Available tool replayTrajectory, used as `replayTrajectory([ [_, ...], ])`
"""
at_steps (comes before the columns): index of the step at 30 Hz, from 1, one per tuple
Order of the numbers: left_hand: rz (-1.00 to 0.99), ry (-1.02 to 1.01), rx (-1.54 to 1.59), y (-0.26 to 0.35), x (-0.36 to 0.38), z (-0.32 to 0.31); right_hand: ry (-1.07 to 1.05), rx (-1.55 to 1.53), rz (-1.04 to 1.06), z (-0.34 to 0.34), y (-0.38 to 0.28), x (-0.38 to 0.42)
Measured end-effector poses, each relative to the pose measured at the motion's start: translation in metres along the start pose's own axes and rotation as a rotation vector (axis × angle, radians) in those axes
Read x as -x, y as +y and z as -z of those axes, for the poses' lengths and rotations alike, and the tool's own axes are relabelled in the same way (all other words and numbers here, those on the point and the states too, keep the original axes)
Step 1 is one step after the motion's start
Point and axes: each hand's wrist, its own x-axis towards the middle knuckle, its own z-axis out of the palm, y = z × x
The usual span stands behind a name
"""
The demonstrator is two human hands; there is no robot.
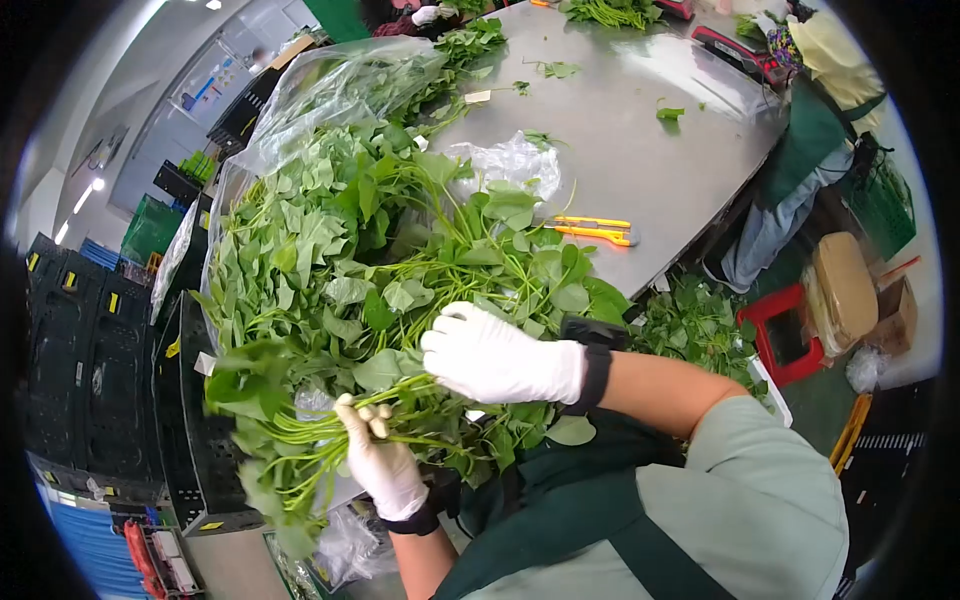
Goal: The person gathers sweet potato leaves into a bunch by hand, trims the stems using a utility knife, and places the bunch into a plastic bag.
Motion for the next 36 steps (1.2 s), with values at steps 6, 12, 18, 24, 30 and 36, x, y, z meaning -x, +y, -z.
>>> replayTrajectory([
  [6,0.155,0.013,0.085,-0.008,-0.005,-0.032,-0.110,0.085,-0.029,0.016,0.013,0.005],
  [12,0.148,-0.307,0.368,-0.013,-0.013,-0.023,-0.185,0.067,-0.077,0.001,0.004,0.012],
  [18,0.162,-0.149,0.516,-0.017,0.003,-0.020,-0.262,0.034,-0.162,0.015,0.018,0.036],
  [24,0.212,-0.075,0.497,-0.030,-0.007,-0.017,-0.053,-0.606,-0.686,0.010,0.093,0.016],
  [30,0.207,-0.046,0.430,-0.029,-0.006,-0.023,-0.068,-0.234,-0.622,-0.069,0.136,-0.013],
  [36,0.226,-0.019,0.399,-0.030,-0.006,-0.021,0.190,-0.246,-0.494,-0.051,0.123,-0.015],
])
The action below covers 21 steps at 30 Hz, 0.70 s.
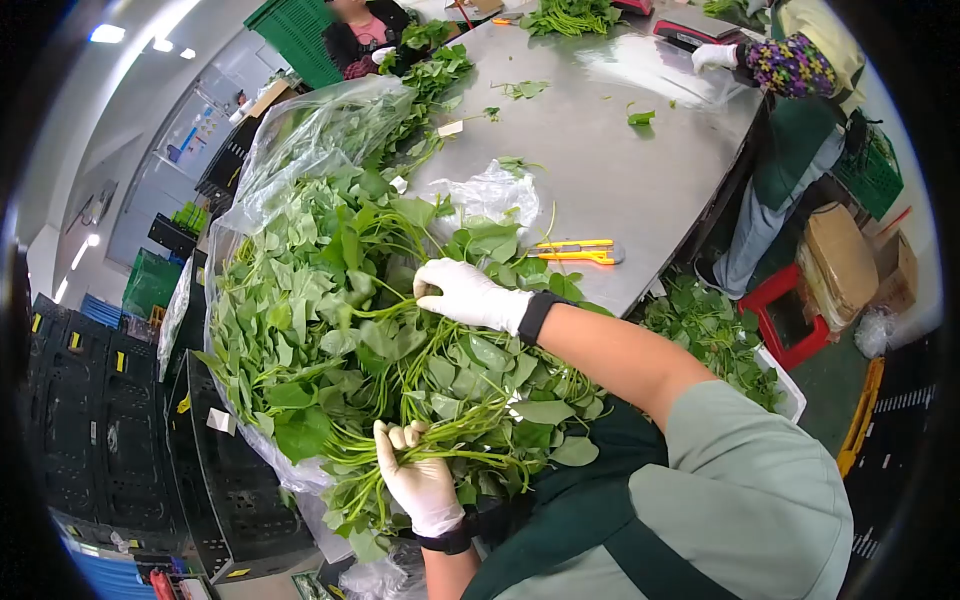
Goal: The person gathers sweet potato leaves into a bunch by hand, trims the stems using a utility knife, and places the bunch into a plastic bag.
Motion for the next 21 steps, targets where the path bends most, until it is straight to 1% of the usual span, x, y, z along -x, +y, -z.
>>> replayTrajectory([
  [2,0.008,0.020,-0.043,-0.006,0.001,-0.003,-0.064,-0.498,-0.260,0.018,-0.025,-0.001],
  [3,0.012,0.021,-0.059,-0.009,0.002,-0.006,-0.094,-0.558,-0.268,0.025,-0.034,-0.001],
  [6,0.034,-0.028,-0.127,-0.017,0.002,-0.015,-0.121,-0.559,-0.219,0.038,-0.063,-0.001],
  [7,0.033,-0.062,-0.174,-0.020,0.000,-0.013,-0.090,-0.469,-0.115,0.037,-0.070,0.000],
  [8,0.022,-0.045,-0.219,-0.022,0.000,-0.016,-0.051,-0.404,-0.008,0.031,-0.074,0.003],
  [10,0.019,-0.027,-0.229,-0.020,-0.003,-0.030,-0.112,-0.279,0.160,0.026,-0.086,0.009],
  [11,0.002,-0.041,-0.244,-0.018,-0.007,-0.032,-0.136,-0.260,0.206,0.025,-0.090,0.012],
  [12,0.049,-0.046,-0.181,-0.015,-0.010,-0.035,-0.202,-0.213,0.223,0.024,-0.092,0.014],
  [14,0.086,-0.044,-0.217,-0.011,-0.019,-0.030,-0.272,-0.236,0.128,0.029,-0.100,0.016],
  [15,0.080,-0.039,-0.217,-0.010,-0.022,-0.029,-0.277,-0.241,0.131,0.031,-0.100,0.015],
  [17,0.084,-0.022,-0.239,-0.008,-0.024,-0.029,-0.376,-0.392,-0.048,0.035,-0.098,0.015],
  [18,0.086,-0.017,-0.238,-0.007,-0.024,-0.030,-0.380,-0.393,-0.051,0.034,-0.091,0.019],
  [20,0.012,0.028,-0.237,-0.003,-0.025,-0.032,-0.368,-0.013,0.218,0.029,-0.075,0.026],
  [21,-0.005,0.013,-0.267,0.001,-0.026,-0.032,-0.356,0.018,0.216,0.030,-0.072,0.028],
])
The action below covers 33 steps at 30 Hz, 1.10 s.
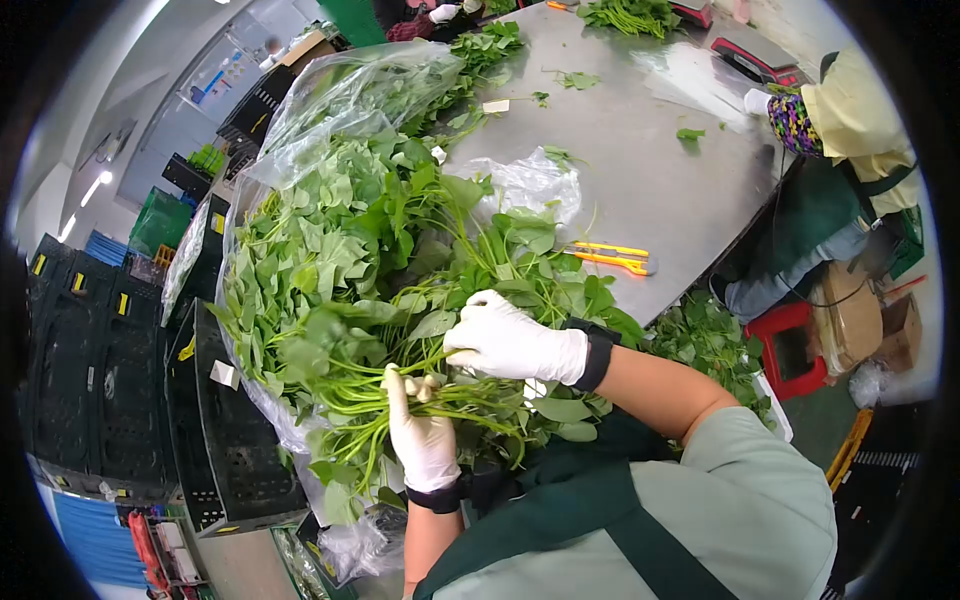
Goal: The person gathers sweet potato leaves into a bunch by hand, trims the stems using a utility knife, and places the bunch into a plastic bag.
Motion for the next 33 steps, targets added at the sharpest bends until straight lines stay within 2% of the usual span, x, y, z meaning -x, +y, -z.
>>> replayTrajectory([
  [5,0.088,-0.022,-0.032,0.004,-0.003,-0.007,0.062,0.094,0.065,0.000,-0.011,-0.003],
  [7,0.136,-0.074,-0.057,0.003,-0.006,-0.005,-0.009,0.141,0.060,0.000,-0.021,-0.005],
  [9,0.139,-0.136,-0.089,0.007,-0.010,0.000,0.113,0.159,0.110,-0.003,-0.023,-0.006],
  [13,0.086,-0.089,-0.235,0.008,-0.007,0.006,0.121,0.239,0.113,-0.003,-0.032,0.003],
  [14,0.070,-0.009,-0.130,0.010,-0.005,0.002,0.113,0.231,0.106,-0.005,-0.029,0.011],
  [15,0.034,-0.077,0.025,0.016,-0.011,0.010,0.123,0.240,0.094,-0.002,-0.024,0.021],
  [17,-0.049,0.041,0.060,0.026,-0.021,0.022,-0.041,0.356,0.113,0.009,-0.012,0.044],
  [18,-0.030,0.033,0.037,0.029,-0.025,0.029,-0.118,0.367,0.116,0.008,0.002,0.052],
  [19,0.034,-0.052,0.021,0.030,-0.027,0.033,-0.057,0.288,0.121,0.005,0.020,0.056],
  [21,0.055,0.016,-0.077,0.027,-0.021,0.022,-0.042,-0.263,-0.171,0.018,0.052,0.043],
  [23,0.097,-0.020,-0.035,0.021,-0.020,0.021,0.218,-0.070,-0.233,0.021,0.082,0.020],
  [25,0.082,-0.048,0.005,0.013,-0.019,0.018,0.338,0.017,-0.466,0.011,0.096,-0.009],
  [27,0.103,-0.132,0.060,0.011,-0.018,0.014,0.211,0.237,-0.517,-0.010,0.109,-0.027],
  [29,0.080,-0.133,0.031,0.009,-0.014,0.006,-0.049,0.413,-0.556,-0.026,0.120,-0.034],
  [31,0.078,-0.122,-0.040,0.007,-0.013,0.006,-0.055,0.308,-0.635,-0.034,0.130,-0.034],
  [32,0.111,-0.139,-0.026,0.009,-0.009,0.002,-0.031,0.132,-0.692,-0.024,0.127,-0.034],
  [33,0.121,-0.123,-0.031,0.008,-0.010,0.005,0.158,0.001,-0.612,-0.028,0.138,-0.029],
])
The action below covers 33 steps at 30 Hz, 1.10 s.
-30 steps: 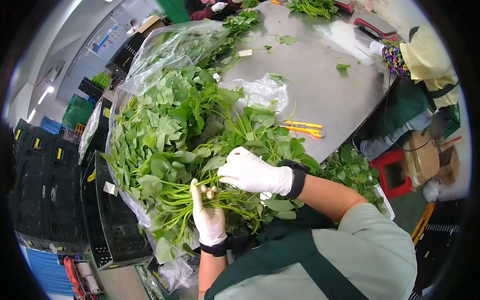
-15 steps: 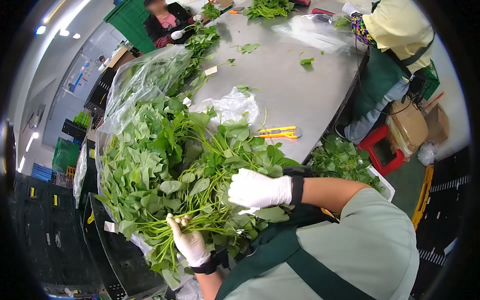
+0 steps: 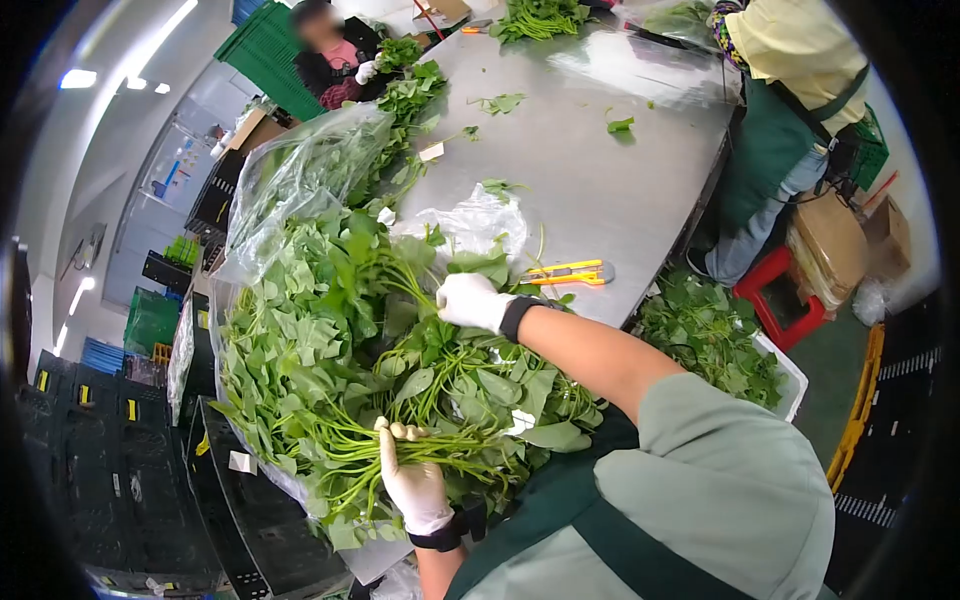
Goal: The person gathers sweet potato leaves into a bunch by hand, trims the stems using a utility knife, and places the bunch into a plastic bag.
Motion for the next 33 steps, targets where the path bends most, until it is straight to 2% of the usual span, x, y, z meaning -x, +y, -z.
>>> replayTrajectory([
  [2,0.013,0.029,0.005,-0.002,-0.002,0.000,0.086,-0.328,0.049,0.014,0.003,0.000],
  [3,0.015,0.031,0.007,-0.003,-0.004,-0.001,0.057,-0.497,0.058,0.027,-0.006,0.004],
  [4,0.001,0.019,-0.042,-0.005,-0.007,-0.003,0.055,-0.496,0.052,0.039,-0.015,0.008],
  [6,-0.010,0.006,-0.089,-0.006,-0.013,-0.006,-0.246,-0.823,-0.050,0.066,-0.037,0.015],
  [8,0.002,-0.031,-0.106,-0.006,-0.021,-0.011,-0.246,-0.644,-0.023,0.077,-0.055,0.022],
  [10,-0.006,-0.019,-0.093,-0.007,-0.028,-0.018,-0.222,-0.617,0.189,0.072,-0.063,0.030],
  [14,-0.024,0.012,-0.217,-0.006,-0.034,-0.033,-0.450,-0.399,0.293,0.080,-0.096,0.051],
  [16,0.024,-0.037,-0.225,-0.009,-0.045,-0.016,-0.258,-0.138,0.592,0.055,-0.093,0.058],
  [18,0.009,0.032,-0.174,-0.008,-0.039,-0.027,-0.154,0.066,0.669,0.056,-0.101,0.064],
  [19,0.019,0.045,-0.230,-0.009,-0.040,-0.023,-0.161,0.062,0.673,0.054,-0.102,0.065],
  [21,0.018,0.067,-0.283,-0.009,-0.040,-0.021,-0.017,0.207,0.766,0.051,-0.104,0.067],
  [22,0.021,0.069,-0.283,-0.007,-0.038,-0.023,-0.020,0.206,0.764,0.052,-0.103,0.069],
  [25,-0.164,0.219,-0.207,0.005,-0.035,-0.022,0.031,0.234,0.732,0.058,-0.089,0.076],
  [30,-0.037,0.171,-0.347,0.001,-0.035,-0.016,-0.017,0.213,0.757,0.068,-0.061,0.084],
  [31,-0.007,0.131,-0.300,-0.001,-0.037,-0.013,-0.150,0.161,0.662,0.066,-0.055,0.083],
  [32,0.025,0.086,-0.253,-0.001,-0.038,-0.013,-0.143,0.165,0.661,0.067,-0.056,0.081],
  [33,0.027,0.074,-0.255,0.000,-0.038,-0.015,-0.116,0.026,0.665,0.071,-0.058,0.080],
])
